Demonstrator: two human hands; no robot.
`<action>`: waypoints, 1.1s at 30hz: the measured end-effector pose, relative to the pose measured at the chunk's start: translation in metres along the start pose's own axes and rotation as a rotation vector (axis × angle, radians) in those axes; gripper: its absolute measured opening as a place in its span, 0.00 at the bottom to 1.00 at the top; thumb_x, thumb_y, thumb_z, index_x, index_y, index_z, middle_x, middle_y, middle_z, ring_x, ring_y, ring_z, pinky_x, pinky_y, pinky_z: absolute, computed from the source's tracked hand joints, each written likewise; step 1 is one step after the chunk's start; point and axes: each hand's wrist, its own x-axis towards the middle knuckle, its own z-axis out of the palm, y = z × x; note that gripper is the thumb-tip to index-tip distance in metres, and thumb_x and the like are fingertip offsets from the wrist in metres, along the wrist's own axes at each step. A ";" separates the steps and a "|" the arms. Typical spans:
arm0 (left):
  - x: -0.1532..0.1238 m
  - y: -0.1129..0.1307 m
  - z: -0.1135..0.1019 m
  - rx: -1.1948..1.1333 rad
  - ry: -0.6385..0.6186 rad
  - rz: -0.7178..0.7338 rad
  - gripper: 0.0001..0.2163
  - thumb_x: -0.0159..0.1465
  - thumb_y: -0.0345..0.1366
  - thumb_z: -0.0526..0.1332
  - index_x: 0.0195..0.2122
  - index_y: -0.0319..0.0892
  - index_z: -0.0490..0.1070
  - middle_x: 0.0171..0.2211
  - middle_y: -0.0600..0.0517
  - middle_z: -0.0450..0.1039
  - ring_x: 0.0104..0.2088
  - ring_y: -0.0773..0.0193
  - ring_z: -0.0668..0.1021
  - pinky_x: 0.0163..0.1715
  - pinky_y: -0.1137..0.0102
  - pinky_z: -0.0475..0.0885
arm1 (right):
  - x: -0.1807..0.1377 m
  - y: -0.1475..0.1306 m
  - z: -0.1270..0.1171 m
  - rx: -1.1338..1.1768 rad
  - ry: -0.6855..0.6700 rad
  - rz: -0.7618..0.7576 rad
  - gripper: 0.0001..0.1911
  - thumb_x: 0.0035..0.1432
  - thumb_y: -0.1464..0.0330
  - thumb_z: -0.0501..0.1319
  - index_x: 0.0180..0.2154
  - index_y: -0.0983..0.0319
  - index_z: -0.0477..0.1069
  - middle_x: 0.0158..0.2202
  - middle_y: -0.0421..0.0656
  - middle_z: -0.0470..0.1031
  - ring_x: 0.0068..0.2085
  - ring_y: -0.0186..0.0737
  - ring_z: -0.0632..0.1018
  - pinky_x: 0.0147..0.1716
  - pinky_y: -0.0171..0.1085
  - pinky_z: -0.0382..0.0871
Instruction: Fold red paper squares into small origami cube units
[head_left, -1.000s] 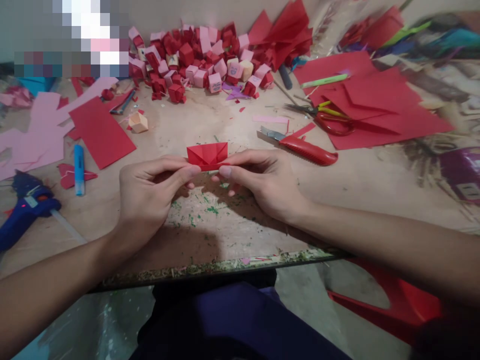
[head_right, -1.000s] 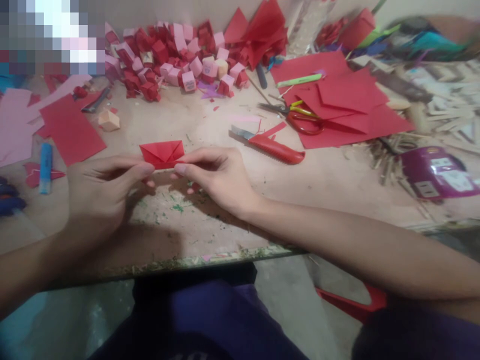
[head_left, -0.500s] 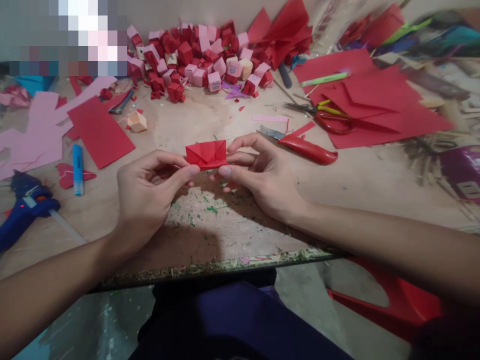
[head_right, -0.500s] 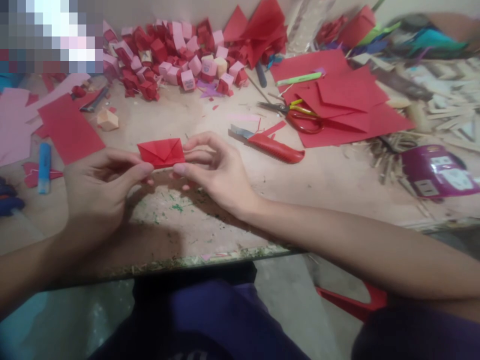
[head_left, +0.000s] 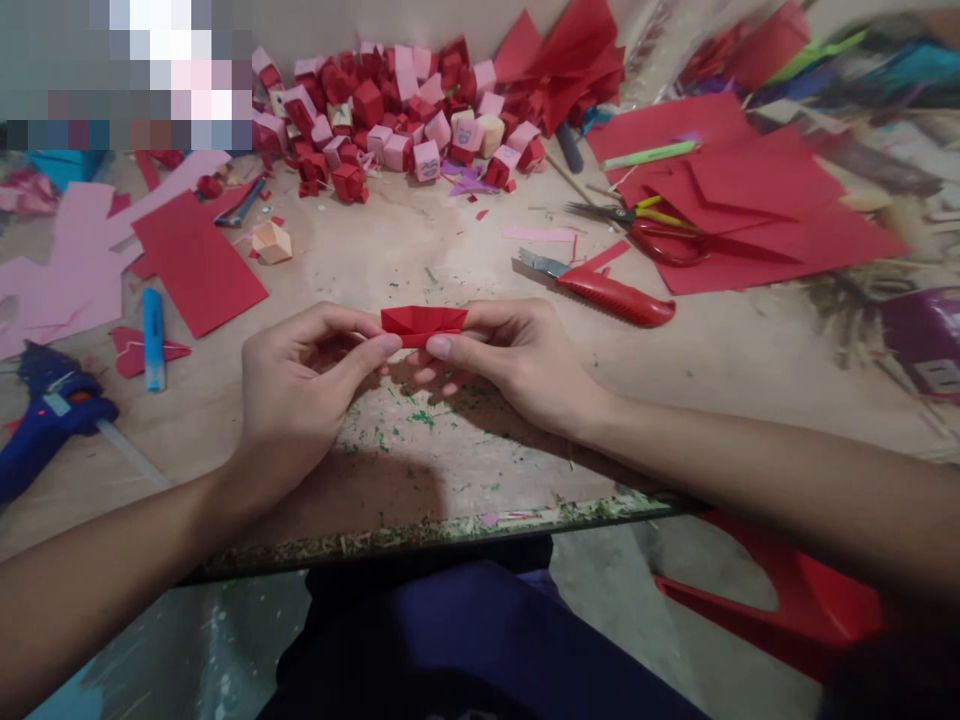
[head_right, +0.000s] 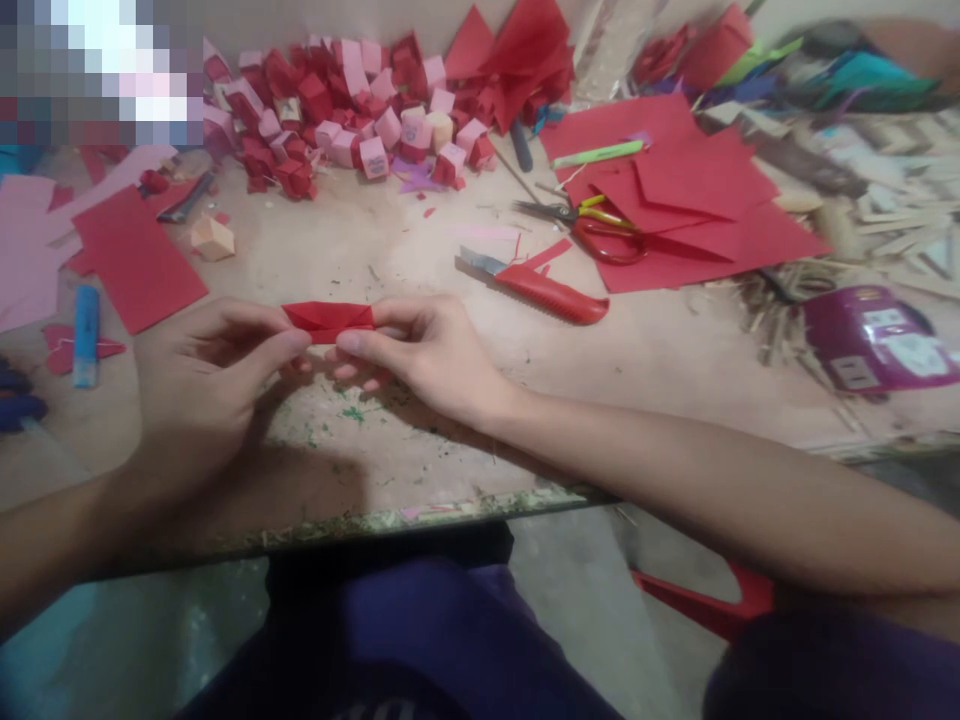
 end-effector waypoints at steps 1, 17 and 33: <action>0.000 0.000 0.000 -0.009 -0.002 0.002 0.04 0.62 0.32 0.72 0.32 0.43 0.79 0.26 0.56 0.79 0.26 0.69 0.80 0.25 0.76 0.75 | 0.000 0.000 0.000 -0.003 0.003 -0.002 0.12 0.59 0.61 0.76 0.37 0.62 0.84 0.34 0.46 0.86 0.34 0.39 0.85 0.32 0.34 0.80; 0.001 0.000 0.001 0.066 -0.101 -0.067 0.06 0.62 0.35 0.72 0.27 0.44 0.83 0.27 0.53 0.83 0.27 0.65 0.81 0.26 0.74 0.77 | -0.002 0.000 0.001 -0.034 0.013 -0.033 0.11 0.60 0.59 0.75 0.33 0.59 0.83 0.34 0.44 0.86 0.34 0.39 0.85 0.35 0.36 0.82; 0.001 0.005 0.001 0.068 -0.096 -0.110 0.07 0.62 0.34 0.71 0.26 0.43 0.83 0.24 0.52 0.81 0.23 0.64 0.80 0.24 0.72 0.78 | 0.000 0.001 0.000 -0.034 -0.029 -0.040 0.12 0.61 0.59 0.74 0.32 0.61 0.82 0.33 0.47 0.85 0.34 0.42 0.85 0.36 0.40 0.83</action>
